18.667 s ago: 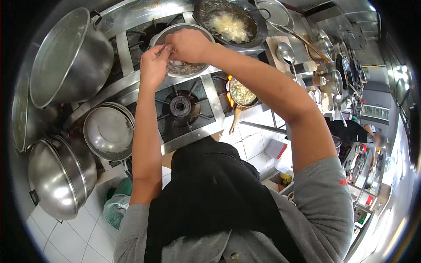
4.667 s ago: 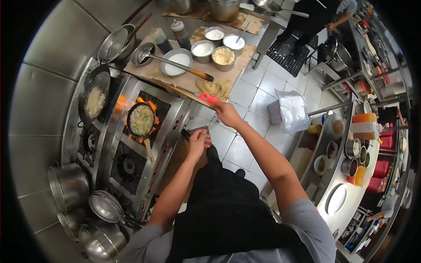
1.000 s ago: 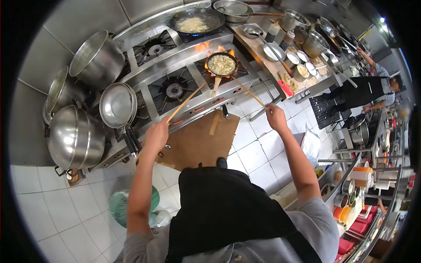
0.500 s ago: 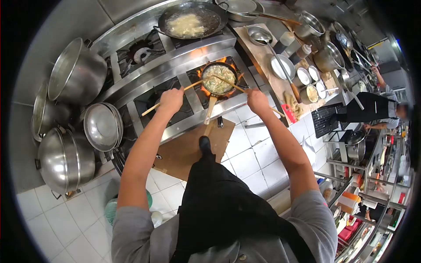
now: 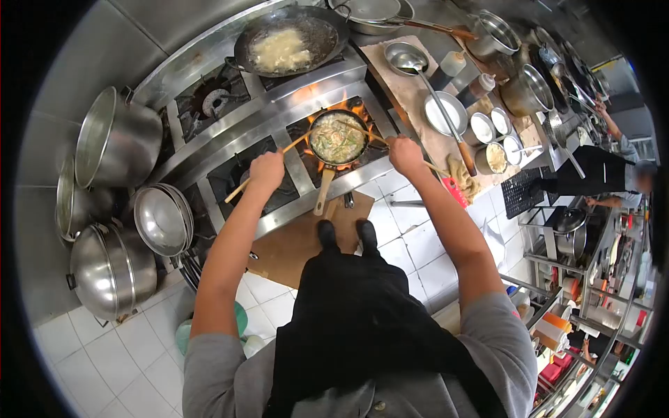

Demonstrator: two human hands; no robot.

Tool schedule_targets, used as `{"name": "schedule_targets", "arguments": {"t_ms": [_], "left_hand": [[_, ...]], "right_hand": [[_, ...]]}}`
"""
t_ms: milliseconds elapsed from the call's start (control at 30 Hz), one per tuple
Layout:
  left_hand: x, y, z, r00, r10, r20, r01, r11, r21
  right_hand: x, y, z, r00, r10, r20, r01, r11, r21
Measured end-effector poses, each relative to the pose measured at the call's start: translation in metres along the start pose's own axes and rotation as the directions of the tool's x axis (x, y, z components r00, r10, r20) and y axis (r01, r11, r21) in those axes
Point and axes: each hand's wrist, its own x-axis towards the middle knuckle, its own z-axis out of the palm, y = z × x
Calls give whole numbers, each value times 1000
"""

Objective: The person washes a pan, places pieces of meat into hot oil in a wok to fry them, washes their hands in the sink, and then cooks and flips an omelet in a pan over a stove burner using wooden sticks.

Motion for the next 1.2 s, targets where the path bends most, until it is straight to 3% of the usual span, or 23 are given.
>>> {"name": "schedule_targets", "arguments": {"t_ms": [200, 267, 333, 367, 433, 467, 500, 533, 567, 600, 633, 667, 767, 800, 900, 967, 1000, 1033, 1100, 1167, 1200], "left_hand": [[-41, 27, 7, 989, -146, -17, 144, 984, -107], [-49, 43, 8, 978, -198, 59, 203, 973, -109], [-58, 55, 8, 967, -253, 29, 254, 955, -155], [-63, 60, 9, 960, -280, 14, 278, 944, -176], [-90, 71, 21, 939, -345, -8, 315, 865, -390], [-103, 82, 24, 936, -352, 2, 311, 824, -474], [-117, 96, 27, 935, -354, 13, 301, 777, -553], [-127, 117, 28, 880, -419, 223, 406, 422, -810], [-130, 139, 27, 815, -388, 431, 460, -19, -888], [-125, 157, 24, 813, -399, 424, 433, -74, -898], [-121, 175, 21, 810, -409, 421, 406, -128, -905], [-121, 187, 20, 806, -420, 418, 377, -181, -909], [-115, 181, 61, 694, -650, 309, 292, -138, -946], [-119, 156, 109, 645, -748, 156, 262, 24, -965], [-161, 111, 94, 606, -784, 138, 29, -152, -988], [-192, 89, 78, 479, -862, 168, 0, -192, -981], [-212, 84, 61, 449, -860, 244, 65, -241, -968], [-234, 80, 48, 414, -852, 322, 131, -294, -947], [-290, 49, 77, 377, -888, 264, 180, -210, -961], [-342, 34, 87, 351, -891, 287, 176, -238, -955], [-364, 25, 91, 347, -894, 285, 207, -224, -952]], "right_hand": [[-22, 45, -3, 994, -95, -52, 101, 986, 130], [-35, 56, 15, 998, -56, -11, 58, 984, 166], [-42, 69, 26, 999, -10, 31, 3, 978, 208], [-44, 69, 18, 1000, -15, 12, 11, 953, 302], [-62, 67, 3, 1000, -14, 3, 11, 873, 488], [-75, 57, -3, 995, 47, 88, -93, 764, 638], [-86, 47, -1, 961, 27, 276, -244, 555, 795], [-95, 31, 12, 953, -10, 303, -270, 427, 863], [-108, 7, 20, 940, -80, 331, -316, 155, 936], [-114, -19, 34, 891, -103, 441, -431, 108, 896], [-124, -47, 25, 876, -178, 449, -447, 53, 893], [-133, -68, 39, 854, -261, 450, -487, -98, 868], [-148, -109, 41, 777, -371, 508, -606, -227, 762], [-141, -107, 65, 767, -403, 499, -579, -97, 810], [-113, -102, 172, 775, -206, 598, -632, -276, 724], [-91, -116, 190, 725, -196, 661, -675, -394, 624], [-84, -124, 195, 692, -196, 695, -693, -447, 565], [-81, -134, 196, 735, -206, 645, -647, -496, 579], [-78, -157, 192, 813, -211, 543, -549, -591, 591], [-71, -128, 246, 951, -215, 223, -273, -242, 931], [-72, -103, 246, 946, -201, 254, -288, -163, 944]]}}
